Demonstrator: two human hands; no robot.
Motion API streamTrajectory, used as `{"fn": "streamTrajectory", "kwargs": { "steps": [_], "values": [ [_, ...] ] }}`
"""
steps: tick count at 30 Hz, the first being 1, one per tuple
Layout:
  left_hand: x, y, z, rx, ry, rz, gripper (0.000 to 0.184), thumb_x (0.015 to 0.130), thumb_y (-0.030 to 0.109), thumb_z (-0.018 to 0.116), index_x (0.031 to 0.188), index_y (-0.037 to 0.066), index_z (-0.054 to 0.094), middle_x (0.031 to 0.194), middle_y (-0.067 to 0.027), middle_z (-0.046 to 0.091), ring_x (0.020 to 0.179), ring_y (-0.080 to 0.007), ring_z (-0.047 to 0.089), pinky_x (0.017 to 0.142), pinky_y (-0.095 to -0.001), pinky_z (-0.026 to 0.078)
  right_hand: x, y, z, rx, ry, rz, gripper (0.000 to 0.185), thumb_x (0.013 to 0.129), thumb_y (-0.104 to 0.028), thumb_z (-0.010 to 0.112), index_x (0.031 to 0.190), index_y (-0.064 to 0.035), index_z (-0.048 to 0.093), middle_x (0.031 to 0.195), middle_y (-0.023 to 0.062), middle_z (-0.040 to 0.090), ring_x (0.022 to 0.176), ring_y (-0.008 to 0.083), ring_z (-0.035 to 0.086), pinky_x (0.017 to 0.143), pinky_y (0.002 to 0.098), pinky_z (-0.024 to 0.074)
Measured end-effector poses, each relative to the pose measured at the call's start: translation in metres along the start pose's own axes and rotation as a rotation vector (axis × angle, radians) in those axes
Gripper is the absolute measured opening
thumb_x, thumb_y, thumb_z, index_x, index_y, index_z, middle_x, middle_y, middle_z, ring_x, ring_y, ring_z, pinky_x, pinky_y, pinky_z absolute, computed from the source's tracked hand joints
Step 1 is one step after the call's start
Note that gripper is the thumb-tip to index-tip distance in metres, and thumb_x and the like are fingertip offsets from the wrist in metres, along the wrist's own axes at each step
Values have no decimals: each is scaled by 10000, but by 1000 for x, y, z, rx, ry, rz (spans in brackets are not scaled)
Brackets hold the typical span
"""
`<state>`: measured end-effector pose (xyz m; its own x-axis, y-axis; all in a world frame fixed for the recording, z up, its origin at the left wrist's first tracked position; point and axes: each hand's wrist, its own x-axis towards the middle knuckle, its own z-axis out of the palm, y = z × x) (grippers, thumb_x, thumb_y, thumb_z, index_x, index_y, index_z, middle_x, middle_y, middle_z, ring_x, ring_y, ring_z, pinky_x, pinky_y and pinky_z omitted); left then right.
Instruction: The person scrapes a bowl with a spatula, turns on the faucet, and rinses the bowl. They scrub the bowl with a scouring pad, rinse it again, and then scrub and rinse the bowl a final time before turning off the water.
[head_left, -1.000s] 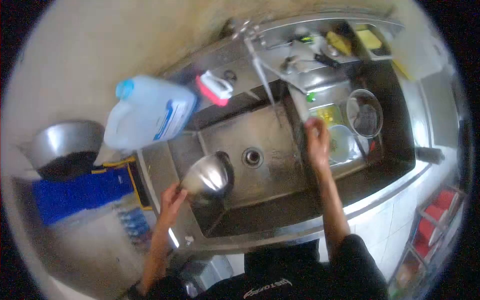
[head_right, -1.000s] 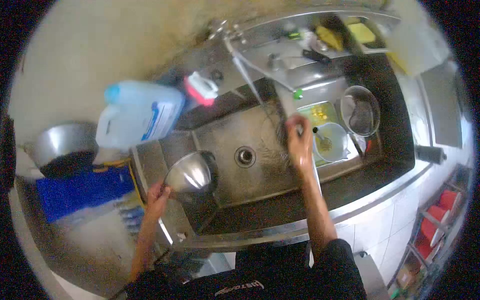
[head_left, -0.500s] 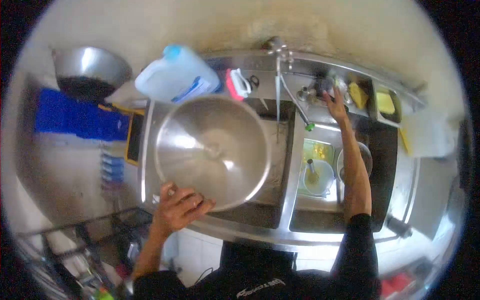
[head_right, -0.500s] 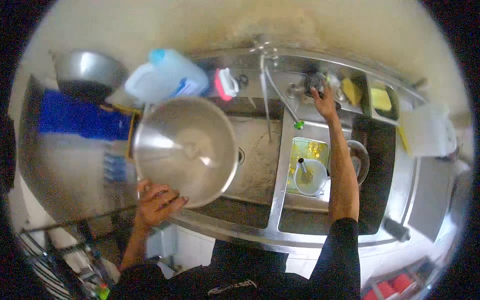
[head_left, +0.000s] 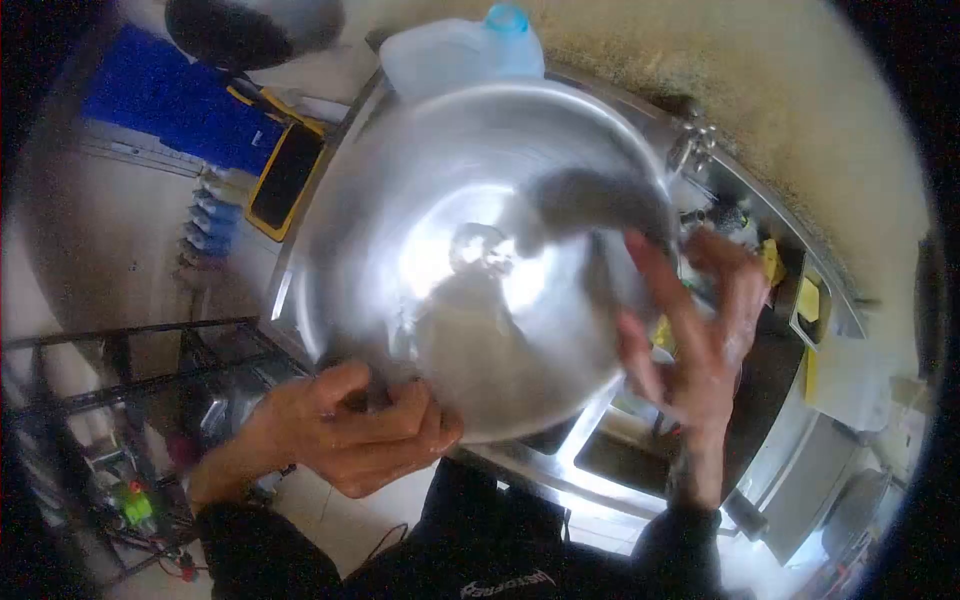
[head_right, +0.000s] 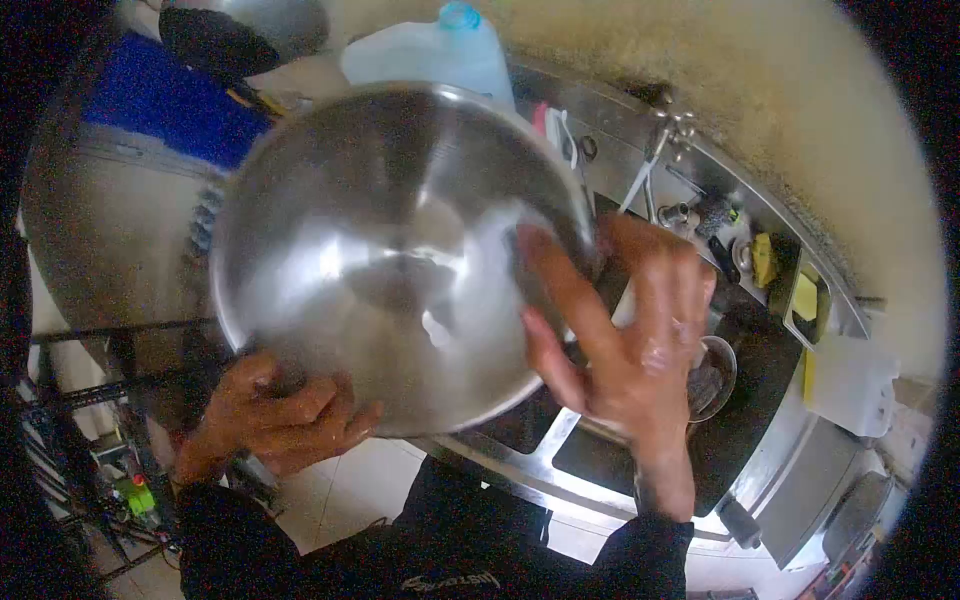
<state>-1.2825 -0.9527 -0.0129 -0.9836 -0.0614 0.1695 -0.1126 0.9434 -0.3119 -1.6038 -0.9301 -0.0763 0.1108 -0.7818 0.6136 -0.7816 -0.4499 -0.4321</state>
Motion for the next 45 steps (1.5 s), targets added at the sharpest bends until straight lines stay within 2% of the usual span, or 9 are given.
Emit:
{"fn": "streamTrajectory", "kwargs": {
  "steps": [2,5,6,10,16,19,23,31,45],
  "values": [
    [-8,-8,2,-10,1,25,189,812,304,659,954,186,701,864,86,564,939,-75,540,727,-374,312,34,-38,6,-453,-230,47,286,844,-200,650,1123,-148,691,1158,72,575,1048,234,525,907,421,374],
    [-18,-22,4,-28,-49,31,192,806,281,642,939,159,706,911,77,591,931,-82,539,713,-359,311,42,-51,23,-609,-171,-100,354,823,-221,671,1176,-240,685,1176,55,557,1067,242,511,927,435,356],
    [-16,-27,3,-43,-34,55,205,786,265,640,937,144,708,901,68,587,919,-90,540,707,-353,310,42,-49,28,-486,-306,-185,498,809,-210,660,1302,-244,600,1192,89,532,1075,263,494,904,446,362],
    [-8,-51,0,-32,-6,223,264,710,233,633,931,108,704,872,48,572,875,-113,540,675,-331,310,59,-58,54,-320,-554,-95,680,768,-187,629,1425,-249,465,1215,126,495,1086,285,461,887,462,356],
    [-16,-63,7,-64,3,263,260,691,225,616,907,100,692,839,17,557,851,-118,531,608,-304,301,60,-51,67,-237,-525,-132,640,722,-221,664,1349,-178,539,1194,106,484,1102,307,443,949,473,329],
    [-13,-66,10,-84,5,274,268,701,225,616,924,99,695,789,15,513,856,-118,534,605,-307,299,61,-51,67,-208,-562,-92,570,749,-189,651,1311,-256,587,1251,84,501,1096,286,452,887,489,329],
    [-16,-63,14,-86,35,241,258,729,228,612,935,100,700,780,21,494,851,-118,533,605,-305,298,57,-49,66,-221,-558,-91,540,756,-195,651,1291,-246,601,1247,80,511,1102,290,448,890,484,325],
    [-12,-54,15,-60,59,214,216,764,262,614,913,133,701,743,23,476,833,-99,520,658,-350,312,51,-48,57,-197,-497,-58,511,748,-204,643,1245,-93,607,1210,108,508,1094,300,459,929,475,333],
    [32,-53,15,-67,8,294,212,769,253,624,918,127,706,783,42,519,811,-99,496,665,-333,321,23,-21,41,-108,-457,-4,493,783,-202,648,1267,-117,596,1208,99,507,1117,292,450,921,465,318]
  ]
}}
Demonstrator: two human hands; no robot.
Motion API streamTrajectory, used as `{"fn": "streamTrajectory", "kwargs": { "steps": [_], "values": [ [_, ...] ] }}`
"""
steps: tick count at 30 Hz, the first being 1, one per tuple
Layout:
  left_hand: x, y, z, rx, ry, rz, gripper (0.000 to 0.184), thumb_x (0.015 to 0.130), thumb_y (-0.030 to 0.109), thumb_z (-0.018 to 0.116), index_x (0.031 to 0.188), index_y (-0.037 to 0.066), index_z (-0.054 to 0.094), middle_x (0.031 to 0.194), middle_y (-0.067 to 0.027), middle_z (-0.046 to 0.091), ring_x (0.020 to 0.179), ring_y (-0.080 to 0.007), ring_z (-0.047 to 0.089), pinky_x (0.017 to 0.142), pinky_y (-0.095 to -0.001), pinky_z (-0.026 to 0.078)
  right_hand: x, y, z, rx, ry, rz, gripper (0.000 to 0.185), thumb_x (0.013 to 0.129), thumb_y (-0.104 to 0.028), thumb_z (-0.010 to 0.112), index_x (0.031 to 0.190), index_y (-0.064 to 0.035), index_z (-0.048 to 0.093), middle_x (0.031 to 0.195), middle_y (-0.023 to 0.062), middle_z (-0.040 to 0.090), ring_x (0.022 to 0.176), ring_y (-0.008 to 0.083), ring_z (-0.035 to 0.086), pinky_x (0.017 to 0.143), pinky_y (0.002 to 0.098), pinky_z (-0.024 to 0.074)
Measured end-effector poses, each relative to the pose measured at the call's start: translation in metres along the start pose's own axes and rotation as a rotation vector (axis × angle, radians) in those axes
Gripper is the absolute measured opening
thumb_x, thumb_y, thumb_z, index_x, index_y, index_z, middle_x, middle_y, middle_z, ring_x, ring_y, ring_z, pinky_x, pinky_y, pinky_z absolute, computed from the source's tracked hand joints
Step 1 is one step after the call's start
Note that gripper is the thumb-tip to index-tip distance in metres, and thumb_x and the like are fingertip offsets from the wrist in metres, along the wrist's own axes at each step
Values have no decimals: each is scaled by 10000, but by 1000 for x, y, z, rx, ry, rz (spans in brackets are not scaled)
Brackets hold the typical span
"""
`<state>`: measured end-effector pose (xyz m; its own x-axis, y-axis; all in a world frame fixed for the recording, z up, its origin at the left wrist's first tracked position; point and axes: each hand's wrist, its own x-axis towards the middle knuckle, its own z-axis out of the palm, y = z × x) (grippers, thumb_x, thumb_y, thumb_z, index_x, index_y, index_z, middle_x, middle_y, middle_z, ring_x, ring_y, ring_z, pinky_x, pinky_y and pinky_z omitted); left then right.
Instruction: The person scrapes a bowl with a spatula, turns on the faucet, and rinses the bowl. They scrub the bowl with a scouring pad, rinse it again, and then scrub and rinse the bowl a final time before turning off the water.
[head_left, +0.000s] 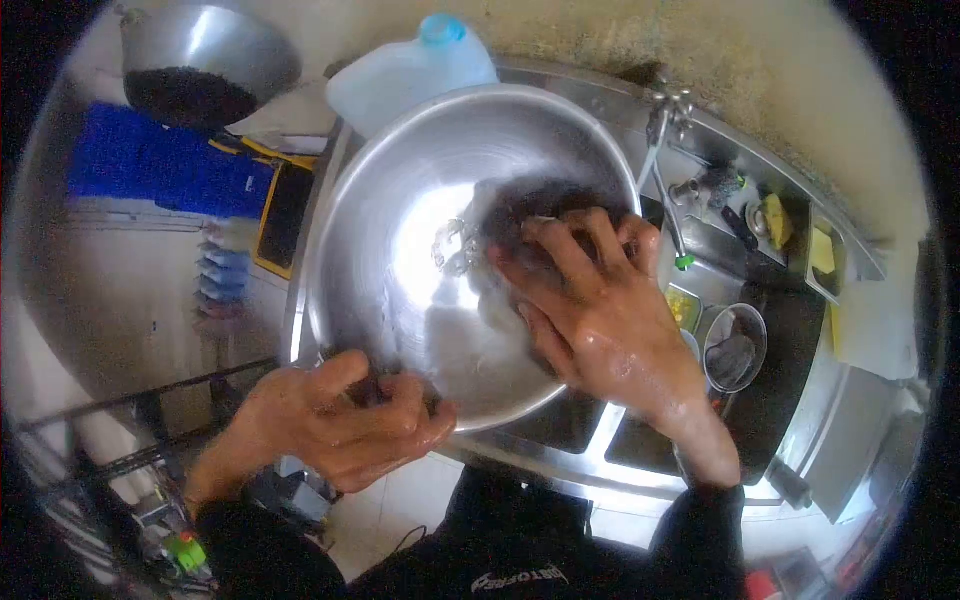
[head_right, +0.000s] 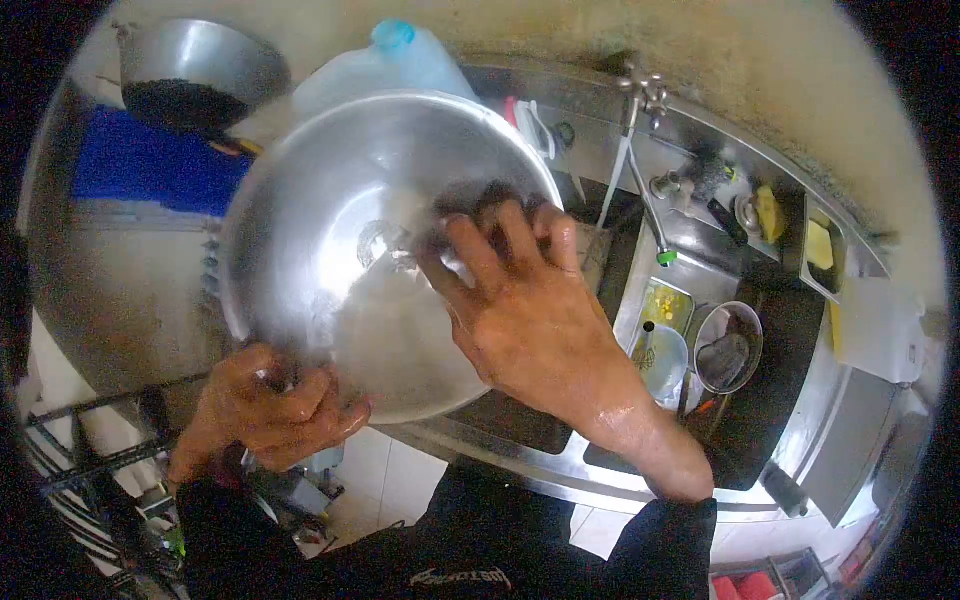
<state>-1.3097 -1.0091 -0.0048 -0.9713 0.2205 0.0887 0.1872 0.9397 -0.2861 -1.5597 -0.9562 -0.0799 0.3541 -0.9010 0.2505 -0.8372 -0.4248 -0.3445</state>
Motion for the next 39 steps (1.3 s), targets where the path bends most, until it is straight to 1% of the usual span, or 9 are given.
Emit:
{"fn": "streamTrajectory", "kwargs": {
  "steps": [8,14,16,23,25,28,32,34,39],
  "values": [
    [20,0,5,-38,-16,2,204,805,279,654,914,112,690,768,60,496,793,-80,488,698,-348,326,-13,13,-1,21,23,50,512,806,-199,644,1310,-139,575,1192,109,511,1092,279,452,914,469,306],
    [34,-5,12,-77,-52,14,210,812,268,651,947,110,678,798,55,485,804,-84,495,715,-361,336,-25,26,3,56,57,52,451,804,-189,646,1254,-161,627,1181,105,516,1083,279,454,901,460,311],
    [35,-2,19,-122,-54,-66,209,803,270,659,946,120,678,820,63,508,832,-80,510,734,-379,346,-29,31,4,48,8,49,423,805,-185,651,1227,-150,644,1194,105,516,1089,284,454,897,457,316],
    [48,-10,36,-165,-47,-34,265,791,321,680,968,124,684,850,95,556,880,-87,537,769,-379,360,-43,46,18,90,29,81,412,822,-228,652,1226,-148,640,1202,120,511,1107,278,451,914,461,315],
    [51,-6,35,-178,-137,-94,302,718,344,779,1002,260,722,816,115,568,909,-68,579,859,-451,412,-46,49,23,136,71,125,427,814,-236,663,1230,-147,636,1211,128,508,1119,278,446,930,461,311],
    [52,-6,47,-215,-116,-88,278,731,337,762,991,250,722,818,104,557,897,-71,576,883,-460,408,-50,55,32,166,18,123,457,777,-230,636,1219,-114,631,1302,169,478,1209,329,413,1009,516,303],
    [60,-13,53,-183,-135,-64,273,740,305,752,1003,236,716,813,96,540,900,-79,574,888,-460,405,-54,64,31,136,-40,116,436,778,-240,636,1202,-139,649,1327,177,467,1216,336,406,1004,514,306],
    [63,-18,59,-245,-133,5,237,793,278,692,986,141,696,805,81,544,912,-98,539,863,-410,370,-57,68,37,162,-3,104,423,769,-245,641,1182,-158,667,1341,179,461,1205,339,409,998,521,306],
    [65,-17,86,-255,-100,-41,209,783,236,685,984,177,697,809,85,546,922,-94,547,899,-407,373,-65,81,52,180,-75,124,354,769,-256,647,1096,-133,697,1338,174,463,1194,340,420,1006,529,297]
  ]
}}
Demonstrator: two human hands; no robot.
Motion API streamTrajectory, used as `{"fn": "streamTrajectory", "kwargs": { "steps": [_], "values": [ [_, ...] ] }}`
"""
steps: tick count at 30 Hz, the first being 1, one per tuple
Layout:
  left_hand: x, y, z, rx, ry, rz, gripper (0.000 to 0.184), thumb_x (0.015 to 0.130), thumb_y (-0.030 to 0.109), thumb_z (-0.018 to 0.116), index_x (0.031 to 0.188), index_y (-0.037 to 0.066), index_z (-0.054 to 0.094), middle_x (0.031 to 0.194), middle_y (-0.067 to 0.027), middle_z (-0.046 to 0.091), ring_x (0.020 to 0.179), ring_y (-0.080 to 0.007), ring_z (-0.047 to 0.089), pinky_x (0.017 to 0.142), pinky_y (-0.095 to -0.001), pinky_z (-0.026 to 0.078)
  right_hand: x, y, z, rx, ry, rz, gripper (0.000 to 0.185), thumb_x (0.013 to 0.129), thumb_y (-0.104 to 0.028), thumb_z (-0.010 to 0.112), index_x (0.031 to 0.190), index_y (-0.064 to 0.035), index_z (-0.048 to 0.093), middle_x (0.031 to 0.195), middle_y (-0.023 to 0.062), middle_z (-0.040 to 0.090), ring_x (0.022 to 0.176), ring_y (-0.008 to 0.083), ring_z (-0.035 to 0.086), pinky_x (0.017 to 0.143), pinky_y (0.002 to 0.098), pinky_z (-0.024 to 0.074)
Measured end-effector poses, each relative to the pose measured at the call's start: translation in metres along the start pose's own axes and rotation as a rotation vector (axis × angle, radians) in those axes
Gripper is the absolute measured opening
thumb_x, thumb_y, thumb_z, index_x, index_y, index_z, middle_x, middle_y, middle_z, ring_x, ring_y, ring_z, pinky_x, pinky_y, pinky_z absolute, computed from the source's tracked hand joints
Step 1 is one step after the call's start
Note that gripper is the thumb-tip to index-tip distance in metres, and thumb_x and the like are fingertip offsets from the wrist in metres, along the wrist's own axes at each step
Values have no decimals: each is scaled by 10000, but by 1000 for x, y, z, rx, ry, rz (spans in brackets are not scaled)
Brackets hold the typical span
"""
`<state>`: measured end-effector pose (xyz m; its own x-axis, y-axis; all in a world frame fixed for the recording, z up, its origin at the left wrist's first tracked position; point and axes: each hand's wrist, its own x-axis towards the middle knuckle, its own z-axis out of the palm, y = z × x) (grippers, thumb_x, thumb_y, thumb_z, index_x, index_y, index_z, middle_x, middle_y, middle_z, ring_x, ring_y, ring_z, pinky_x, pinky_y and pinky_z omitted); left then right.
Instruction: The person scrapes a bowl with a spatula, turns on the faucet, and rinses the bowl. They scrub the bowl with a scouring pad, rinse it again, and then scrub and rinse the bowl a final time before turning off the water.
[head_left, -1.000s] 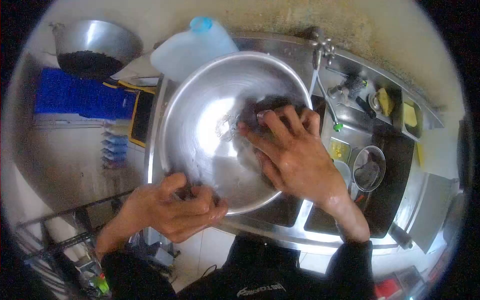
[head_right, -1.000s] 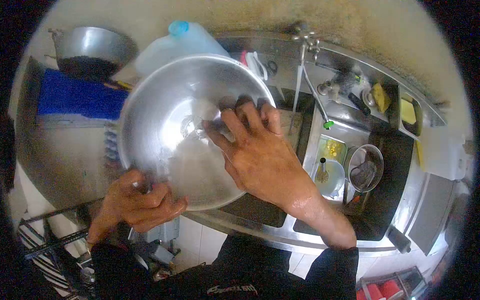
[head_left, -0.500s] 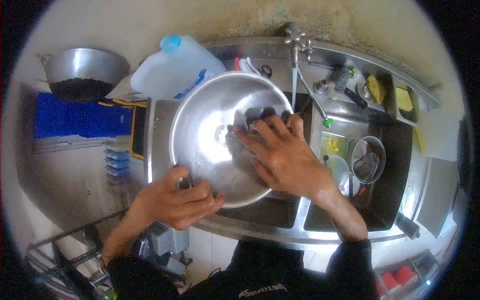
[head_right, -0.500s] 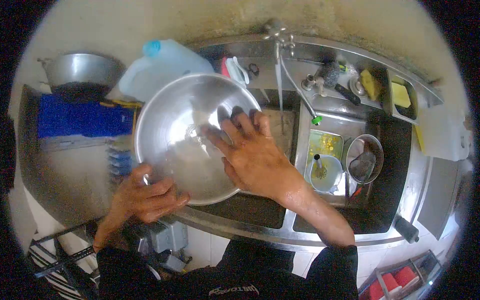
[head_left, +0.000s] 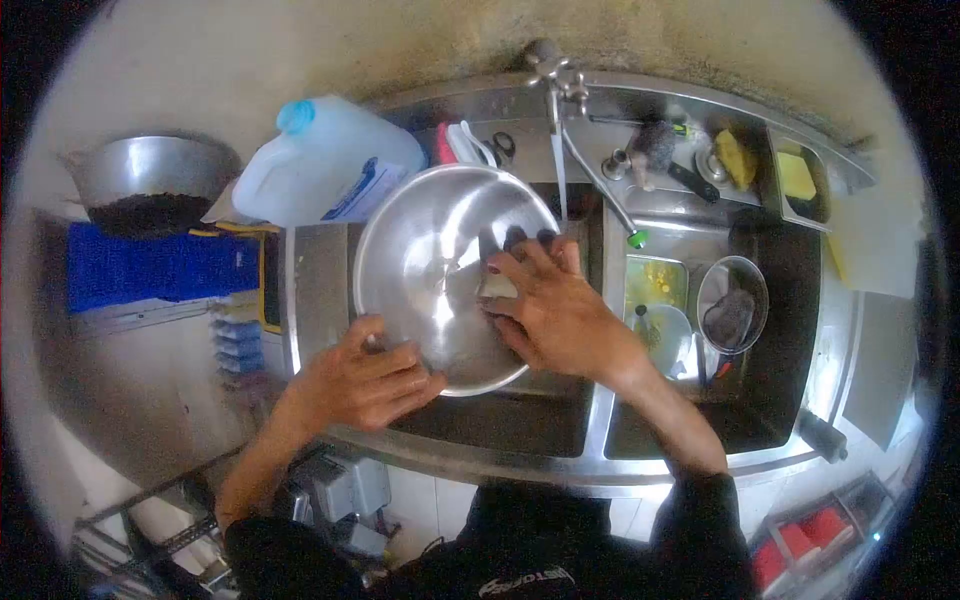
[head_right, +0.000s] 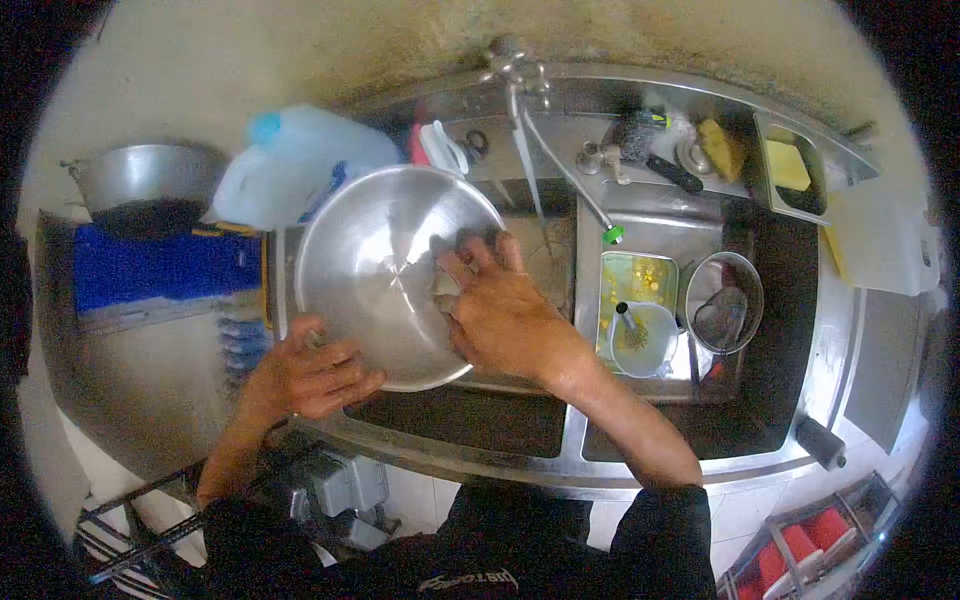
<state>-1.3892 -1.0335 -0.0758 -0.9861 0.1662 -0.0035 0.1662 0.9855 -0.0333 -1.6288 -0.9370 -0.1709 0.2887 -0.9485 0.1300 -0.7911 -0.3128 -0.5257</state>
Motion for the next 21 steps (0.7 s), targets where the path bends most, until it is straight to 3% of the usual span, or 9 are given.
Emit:
{"fn": "streamTrajectory", "kwargs": {
  "steps": [2,5,7,8,11,13,16,21],
  "values": [
    [1,-4,16,-24,27,-6,199,787,225,677,982,190,698,818,89,552,928,-93,550,910,-402,373,-1,8,14,11,21,29,310,775,-262,647,1045,-127,716,1342,174,461,1195,341,421,1012,531,289],
    [2,-15,41,15,-20,21,273,755,241,648,1023,239,702,832,78,567,957,-112,567,917,-471,398,-1,21,34,32,106,88,211,817,-235,667,973,-113,739,1266,119,515,1204,300,431,1004,504,283],
    [4,-24,66,-84,-11,-33,160,815,180,641,962,200,701,910,82,616,981,-116,567,965,-423,375,-8,34,37,28,-107,105,254,823,-264,670,1016,-105,716,1272,138,531,1219,301,447,1040,507,260],
    [1,-27,86,-85,-3,-33,160,815,180,641,962,200,701,910,82,616,981,-116,567,965,-423,375,-13,43,40,22,-111,107,254,823,-264,670,1016,-105,716,1272,138,531,1219,301,447,1040,507,260],
    [-11,-37,156,-91,27,-56,178,816,174,635,980,192,701,952,53,633,1026,-144,565,1008,-453,371,-35,74,35,24,-41,155,298,822,-225,684,1092,-101,678,1212,160,581,1185,295,502,1064,481,268],
    [-11,-40,198,-108,22,-78,213,811,171,629,1011,189,700,988,31,638,1072,-172,554,1071,-478,344,-50,92,23,76,251,298,259,823,-117,676,1074,-65,642,1076,158,627,1070,302,579,990,437,374],
    [-14,-37,265,-138,30,-55,219,813,176,622,1018,184,701,1032,41,648,1116,-181,541,1111,-480,316,-67,115,4,208,336,386,122,864,-133,631,951,-55,599,1000,156,603,1029,351,557,900,452,396],
    [9,-28,338,-210,-91,-9,234,816,164,615,1037,170,692,1121,54,635,1174,-196,516,1153,-448,291,-79,121,-10,183,309,419,154,863,-123,635,993,-57,586,1001,150,604,989,358,570,874,440,421]
  ]
}}
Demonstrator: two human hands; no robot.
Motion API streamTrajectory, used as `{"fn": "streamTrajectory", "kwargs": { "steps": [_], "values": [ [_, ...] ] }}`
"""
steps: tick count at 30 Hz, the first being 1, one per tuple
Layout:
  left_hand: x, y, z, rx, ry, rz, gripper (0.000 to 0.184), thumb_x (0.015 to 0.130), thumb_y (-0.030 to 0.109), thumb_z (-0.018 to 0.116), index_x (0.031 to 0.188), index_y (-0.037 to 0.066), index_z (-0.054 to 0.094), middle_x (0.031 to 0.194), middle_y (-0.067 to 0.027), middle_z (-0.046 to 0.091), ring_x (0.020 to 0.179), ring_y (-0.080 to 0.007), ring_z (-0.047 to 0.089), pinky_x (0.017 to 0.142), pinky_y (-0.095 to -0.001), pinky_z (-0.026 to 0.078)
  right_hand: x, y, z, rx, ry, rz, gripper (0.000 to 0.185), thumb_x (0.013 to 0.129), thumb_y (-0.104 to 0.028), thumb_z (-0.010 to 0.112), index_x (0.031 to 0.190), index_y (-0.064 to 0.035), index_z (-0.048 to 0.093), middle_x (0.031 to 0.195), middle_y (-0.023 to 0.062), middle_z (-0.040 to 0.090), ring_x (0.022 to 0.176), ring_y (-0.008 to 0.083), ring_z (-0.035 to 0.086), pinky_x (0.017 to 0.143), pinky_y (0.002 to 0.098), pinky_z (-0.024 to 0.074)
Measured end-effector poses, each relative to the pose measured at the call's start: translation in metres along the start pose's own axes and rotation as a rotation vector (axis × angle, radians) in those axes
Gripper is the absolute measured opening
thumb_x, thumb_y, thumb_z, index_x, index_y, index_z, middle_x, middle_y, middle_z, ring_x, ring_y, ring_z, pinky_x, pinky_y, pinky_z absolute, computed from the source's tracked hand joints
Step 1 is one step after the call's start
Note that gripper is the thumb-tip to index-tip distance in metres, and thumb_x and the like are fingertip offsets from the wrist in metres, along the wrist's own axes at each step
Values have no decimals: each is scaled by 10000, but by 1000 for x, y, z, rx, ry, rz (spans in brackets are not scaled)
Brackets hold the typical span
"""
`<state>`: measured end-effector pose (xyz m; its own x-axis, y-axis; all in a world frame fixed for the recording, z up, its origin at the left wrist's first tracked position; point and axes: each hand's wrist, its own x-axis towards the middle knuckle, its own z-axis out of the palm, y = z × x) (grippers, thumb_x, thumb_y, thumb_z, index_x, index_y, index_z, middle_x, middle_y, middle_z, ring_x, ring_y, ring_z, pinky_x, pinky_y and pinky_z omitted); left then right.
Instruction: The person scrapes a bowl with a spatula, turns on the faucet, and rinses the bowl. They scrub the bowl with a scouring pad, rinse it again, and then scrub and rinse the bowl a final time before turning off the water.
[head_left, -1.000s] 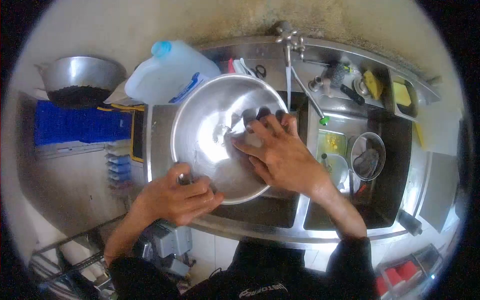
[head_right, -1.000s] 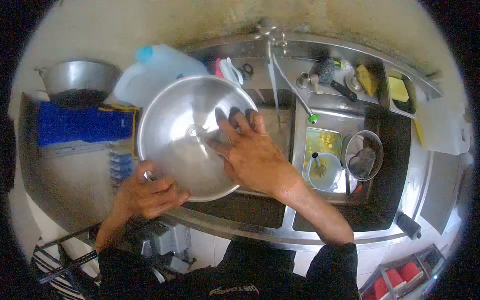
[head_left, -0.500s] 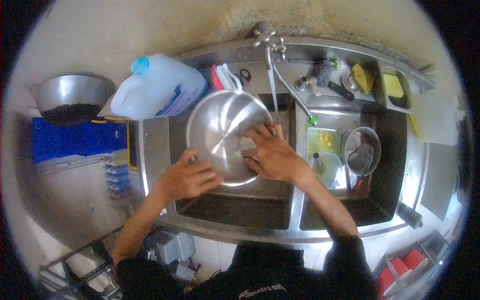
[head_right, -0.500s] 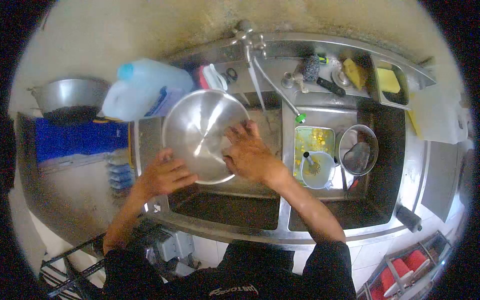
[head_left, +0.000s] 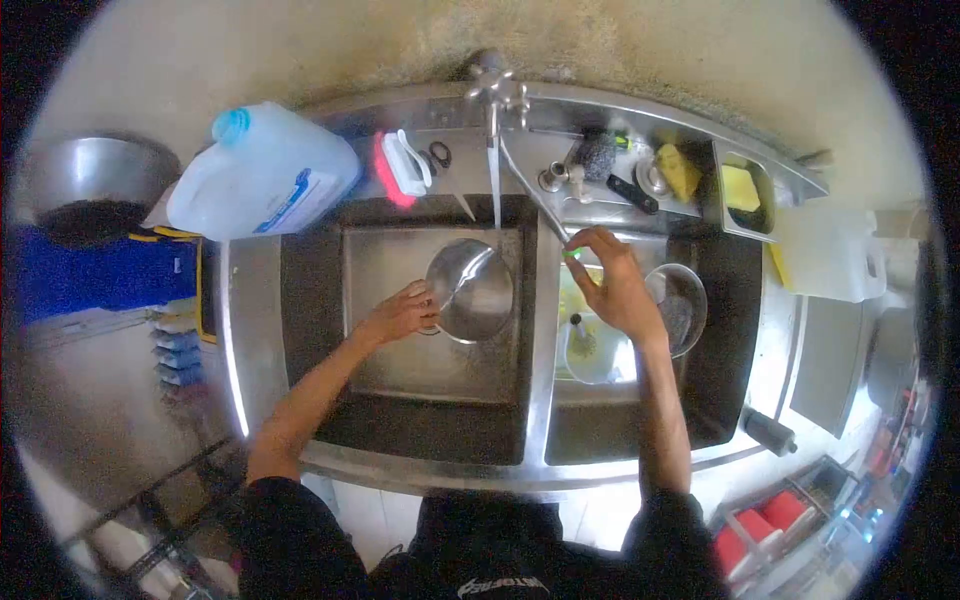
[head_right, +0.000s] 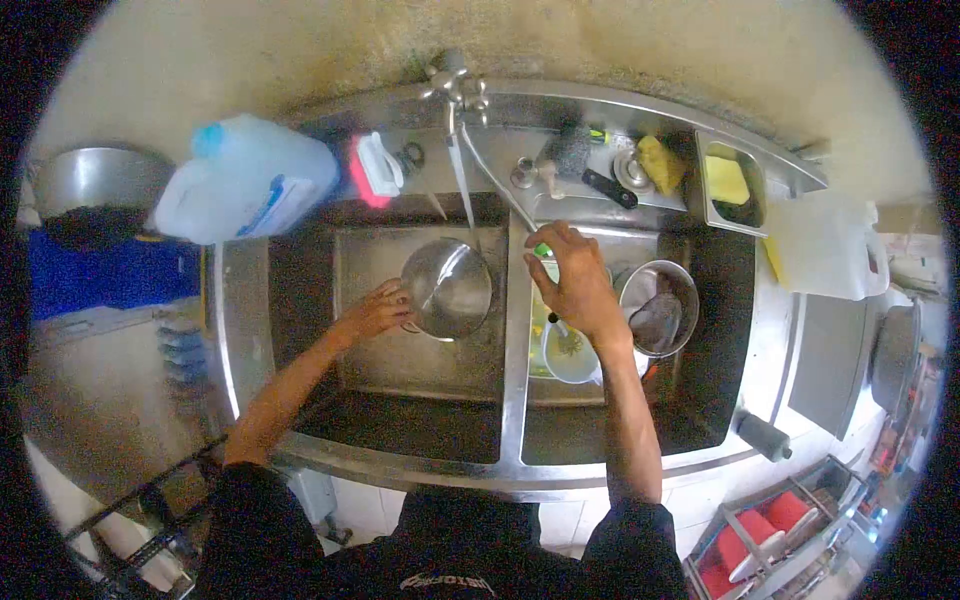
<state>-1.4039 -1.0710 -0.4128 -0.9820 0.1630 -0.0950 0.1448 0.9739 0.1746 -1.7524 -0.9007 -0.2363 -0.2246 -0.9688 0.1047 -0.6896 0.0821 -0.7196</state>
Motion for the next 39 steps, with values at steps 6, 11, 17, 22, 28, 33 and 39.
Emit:
{"fn": "streamTrajectory", "kwargs": {
  "steps": [6,11,17,22,28,33,39],
  "values": [
    [40,-25,18,7,-39,-48,233,824,114,606,1044,156,670,1167,31,618,1228,-220,480,1162,-391,303,8,-11,2,-5,-29,-28,161,855,-117,645,990,-53,587,1038,160,600,1031,367,560,891,441,420],
    [66,-42,42,-64,-112,-177,221,838,74,586,1026,153,670,1179,-10,616,1222,-232,493,1095,-391,398,41,-18,-11,-117,94,-140,262,848,-121,650,1080,-44,558,1052,176,593,1029,388,555,884,451,426],
    [62,-11,42,-587,298,-526,113,845,116,637,924,54,688,916,-105,683,835,-305,659,751,-409,529,141,-40,-22,-332,213,-272,386,886,-218,646,1223,-68,534,1172,191,603,1103,385,556,939,454,439],
    [-22,48,67,-885,518,-1003,256,952,209,557,888,-14,667,799,-95,683,682,-223,624,664,-343,502,211,-56,-20,-611,-38,-189,333,867,-331,664,1094,-89,641,1086,199,644,1017,374,599,882,461,480],
    [-145,141,42,-1679,1012,-1483,279,953,319,600,958,42,631,821,-12,620,707,-103,582,694,-294,476,250,-66,3,-826,-69,-114,409,846,-449,648,929,-50,682,840,216,668,782,380,666,670,473,541],
    [-148,167,-61,-1524,1409,-1557,271,923,297,653,960,31,616,851,-37,618,747,-116,580,697,-300,468,221,-73,23,-670,254,7,428,850,-443,647,904,-19,644,789,218,661,746,401,658,650,495,524],
    [-86,170,-196,-516,1331,-1073,286,764,30,795,776,32,510,889,-73,624,834,-197,574,750,-331,456,-61,-79,64,-454,195,227,551,912,-331,629,1305,17,458,1198,319,554,1060,469,556,923,490,445]
  ]
}}
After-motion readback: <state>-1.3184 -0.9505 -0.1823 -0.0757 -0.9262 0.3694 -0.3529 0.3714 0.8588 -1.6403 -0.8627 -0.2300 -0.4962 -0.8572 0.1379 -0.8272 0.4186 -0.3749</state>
